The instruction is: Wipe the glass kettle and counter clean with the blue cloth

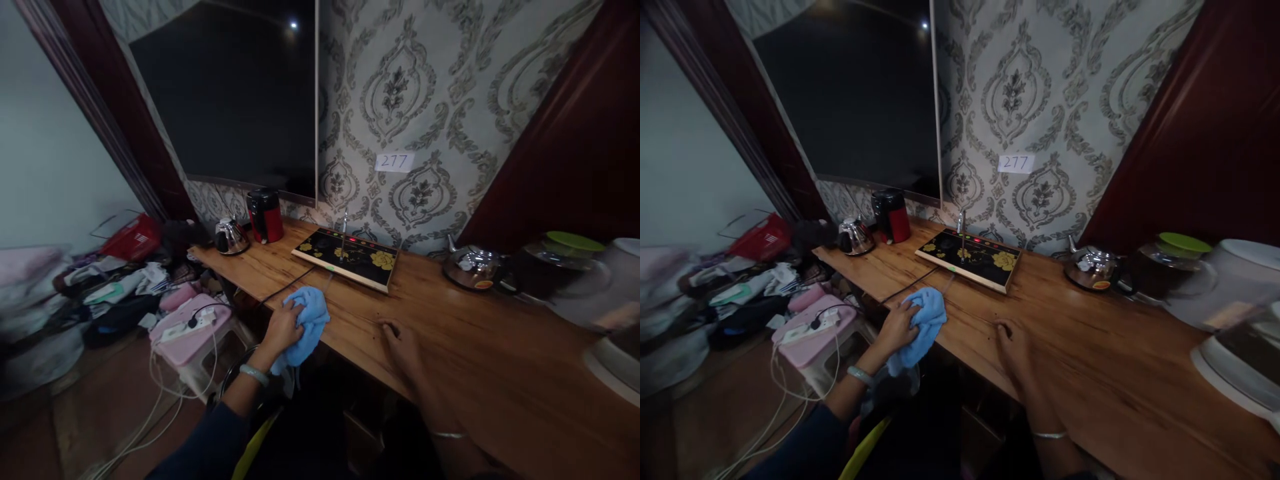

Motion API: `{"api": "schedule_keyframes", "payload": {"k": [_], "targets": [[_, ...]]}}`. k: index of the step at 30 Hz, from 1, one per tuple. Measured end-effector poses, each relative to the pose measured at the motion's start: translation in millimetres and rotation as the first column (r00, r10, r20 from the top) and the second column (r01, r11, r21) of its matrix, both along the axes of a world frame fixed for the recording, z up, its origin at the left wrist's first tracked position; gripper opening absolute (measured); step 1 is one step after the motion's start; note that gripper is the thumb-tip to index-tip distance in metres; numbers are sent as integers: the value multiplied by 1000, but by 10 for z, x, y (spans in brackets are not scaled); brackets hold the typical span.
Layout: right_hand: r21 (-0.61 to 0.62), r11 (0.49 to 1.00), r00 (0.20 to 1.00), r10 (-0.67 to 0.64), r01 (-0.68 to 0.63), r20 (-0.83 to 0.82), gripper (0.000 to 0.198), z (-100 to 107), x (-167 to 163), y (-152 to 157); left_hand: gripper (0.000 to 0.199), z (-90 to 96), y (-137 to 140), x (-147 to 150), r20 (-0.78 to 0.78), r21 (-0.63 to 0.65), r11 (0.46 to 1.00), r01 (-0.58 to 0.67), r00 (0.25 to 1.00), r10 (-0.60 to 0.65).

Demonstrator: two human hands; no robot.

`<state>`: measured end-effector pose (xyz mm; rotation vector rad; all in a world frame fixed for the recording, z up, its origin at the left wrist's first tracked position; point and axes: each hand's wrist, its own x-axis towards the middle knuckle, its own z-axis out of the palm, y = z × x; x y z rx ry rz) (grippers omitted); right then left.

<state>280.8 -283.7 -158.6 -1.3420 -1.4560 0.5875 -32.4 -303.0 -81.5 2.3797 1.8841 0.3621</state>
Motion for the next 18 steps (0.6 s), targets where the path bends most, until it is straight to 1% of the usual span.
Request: {"api": "schedule_keyframes", "payload": {"k": [2, 4, 5, 7, 9, 10, 11, 12, 13, 15, 16, 17, 18], "targets": [[7, 1000, 1000, -3, 3, 2, 29, -1, -1, -5, 42, -4, -74, -27, 49, -7, 1000, -3, 999, 3], [12, 1000, 1000, -4, 4, 8, 30, -1, -5, -9, 47, -21, -139, -100, 171, -26, 999, -23, 985, 27], [12, 1000, 1000, -2, 2, 7, 30, -3, -7, -11, 48, -27, -170, -162, 263, -55, 998, -31, 964, 44], [4, 1000, 1000, 1, -1, -4, 30, -10, -9, -10, 50, -7, -220, -343, 464, -147, 989, -26, 881, 92], [-15, 1000, 1000, 0, 0, -17, 31, -19, -10, -9, 48, 88, -241, -588, 610, -216, 976, -28, 776, 157], [-20, 1000, 1000, -5, 5, -19, 31, -21, -10, -8, 48, 171, -232, -722, 650, -209, 977, -53, 739, 179], [-24, 1000, 1000, -10, 10, -15, 31, -21, -11, -8, 47, 277, -205, -854, 670, -164, 980, -111, 717, 193], [-26, 1000, 1000, -12, 12, -9, 31, -18, -12, -7, 46, 401, -156, -975, 677, -107, 982, -157, 711, 187], [-26, 1000, 1000, -10, 10, -2, 30, -13, -13, -7, 45, 537, -84, -1079, 668, -40, 977, -210, 721, 182], [-25, 1000, 1000, -10, 10, 4, 29, 1, -18, -5, 49, 804, 131, -1214, 591, 133, 942, -307, 788, 174], [-25, 1000, 1000, -11, 11, 5, 29, 8, -21, -5, 51, 915, 269, -1240, 528, 212, 934, -286, 838, 137], [-26, 1000, 1000, -12, 13, 3, 29, 13, -24, -5, 52, 997, 420, -1237, 461, 279, 930, -238, 883, 88], [-26, 1000, 1000, -17, 17, 0, 29, 17, -27, -6, 53, 1044, 578, -1209, 397, 314, 933, -174, 917, 37]]}}
